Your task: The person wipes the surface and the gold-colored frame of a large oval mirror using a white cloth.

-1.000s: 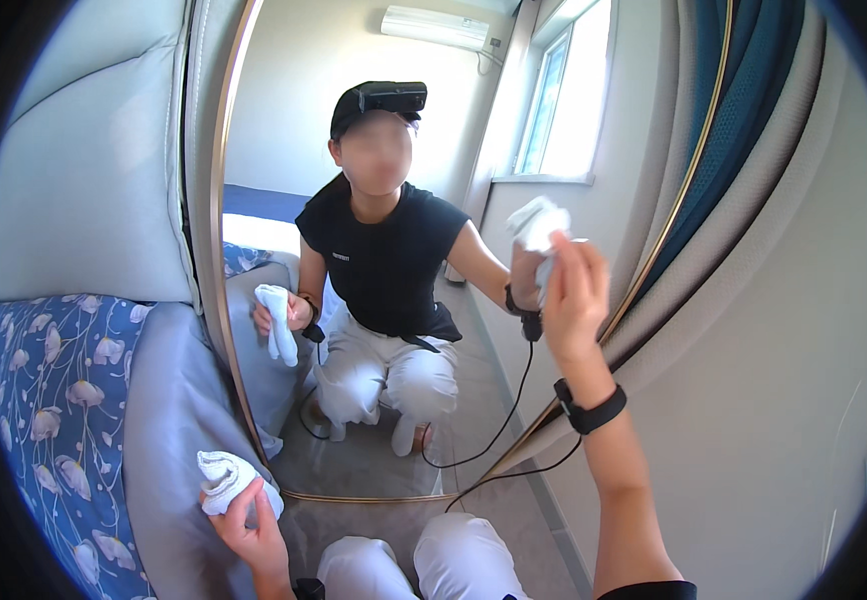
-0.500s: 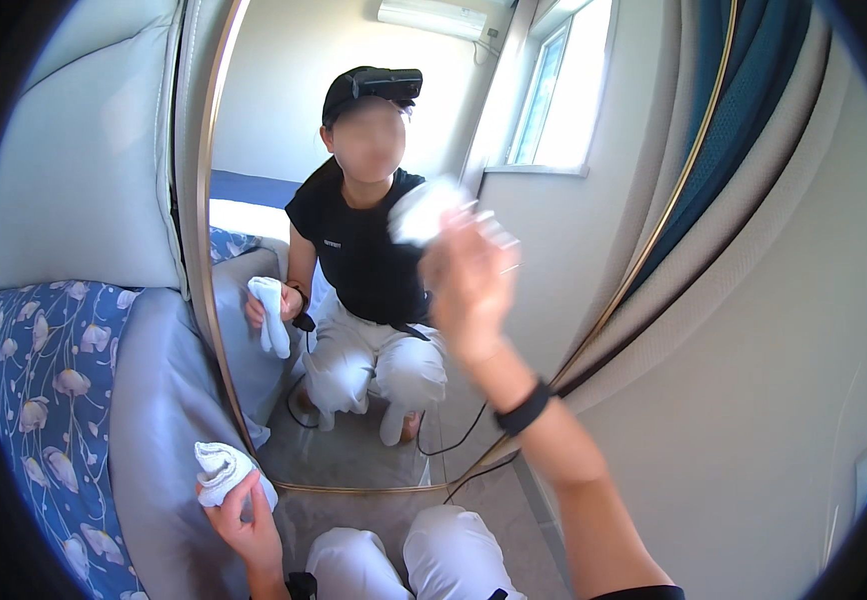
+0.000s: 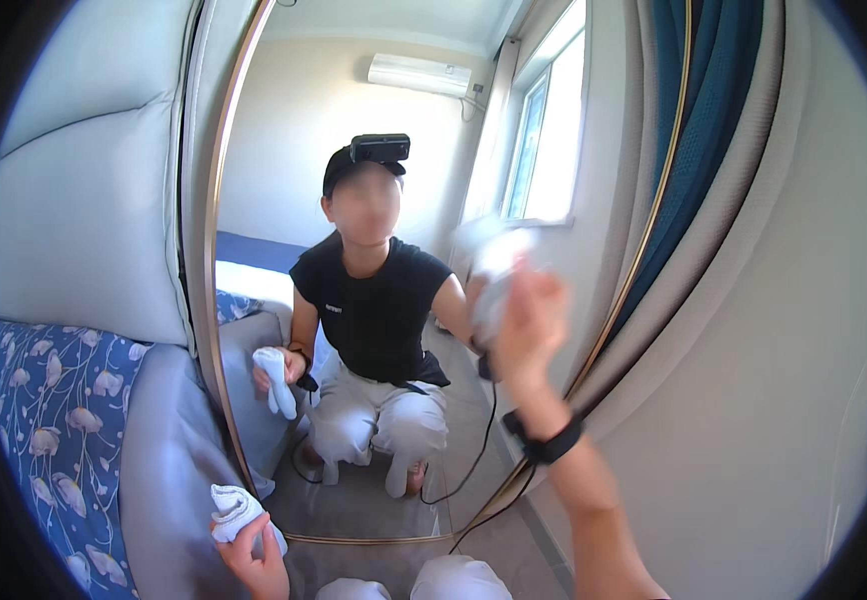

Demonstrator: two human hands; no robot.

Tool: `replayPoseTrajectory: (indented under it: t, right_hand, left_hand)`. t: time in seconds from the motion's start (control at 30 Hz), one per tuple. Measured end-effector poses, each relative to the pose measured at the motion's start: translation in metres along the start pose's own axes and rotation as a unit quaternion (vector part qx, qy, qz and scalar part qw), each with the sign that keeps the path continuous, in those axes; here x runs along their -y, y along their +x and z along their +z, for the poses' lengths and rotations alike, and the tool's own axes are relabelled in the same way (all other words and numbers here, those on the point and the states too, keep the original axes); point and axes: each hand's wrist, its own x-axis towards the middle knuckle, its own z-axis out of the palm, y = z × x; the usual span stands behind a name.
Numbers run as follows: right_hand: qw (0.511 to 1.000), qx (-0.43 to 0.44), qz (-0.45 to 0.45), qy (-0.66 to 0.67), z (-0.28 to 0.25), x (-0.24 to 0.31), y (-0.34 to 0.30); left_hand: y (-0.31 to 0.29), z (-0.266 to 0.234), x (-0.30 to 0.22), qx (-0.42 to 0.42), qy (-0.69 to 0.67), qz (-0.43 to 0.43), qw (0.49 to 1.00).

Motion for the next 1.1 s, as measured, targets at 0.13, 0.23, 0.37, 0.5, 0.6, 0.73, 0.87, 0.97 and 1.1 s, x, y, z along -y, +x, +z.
replayPoseTrajectory:
  t: [0.13,0.23,0.37,0.5,0.6,0.73,0.87,0.97,1.1]
  right_hand:
    - [0.978,-0.135,0.158,-0.018,-0.017,-0.097,0.074]
    - [0.965,-0.113,0.204,-0.116,-0.022,-0.147,0.094]
    - [0.977,-0.101,0.176,-0.062,-0.009,-0.123,0.101]
    - [0.997,-0.031,0.063,0.039,0.021,-0.037,0.100]
    - [0.988,0.056,0.005,0.143,0.050,0.016,0.081]
    - [0.964,0.152,-0.097,0.196,0.064,0.089,0.036]
    - [0.916,0.230,-0.176,0.279,0.049,0.144,-0.025]
    - [0.887,0.297,-0.235,0.264,0.038,0.149,-0.102]
    - [0.837,0.319,-0.322,0.308,0.010,0.146,-0.183]
  left_hand:
    - [-0.006,0.008,0.013,0.011,0.028,0.001,1.000]
    - [-0.001,0.015,0.009,0.011,0.038,0.032,0.999]
    - [-0.004,0.021,0.018,0.015,0.025,0.022,0.999]
    - [-0.001,0.025,0.018,0.009,0.007,0.029,1.000]
    - [0.003,0.028,0.015,0.022,-0.015,0.030,0.999]
    - [0.000,0.029,0.021,0.012,-0.006,0.035,0.999]
    - [-0.011,0.024,0.027,-0.003,-0.019,0.019,1.000]
    - [0.001,0.028,0.017,-0.010,0.046,0.090,0.995]
    - [-0.011,0.025,0.031,-0.037,0.016,0.059,0.997]
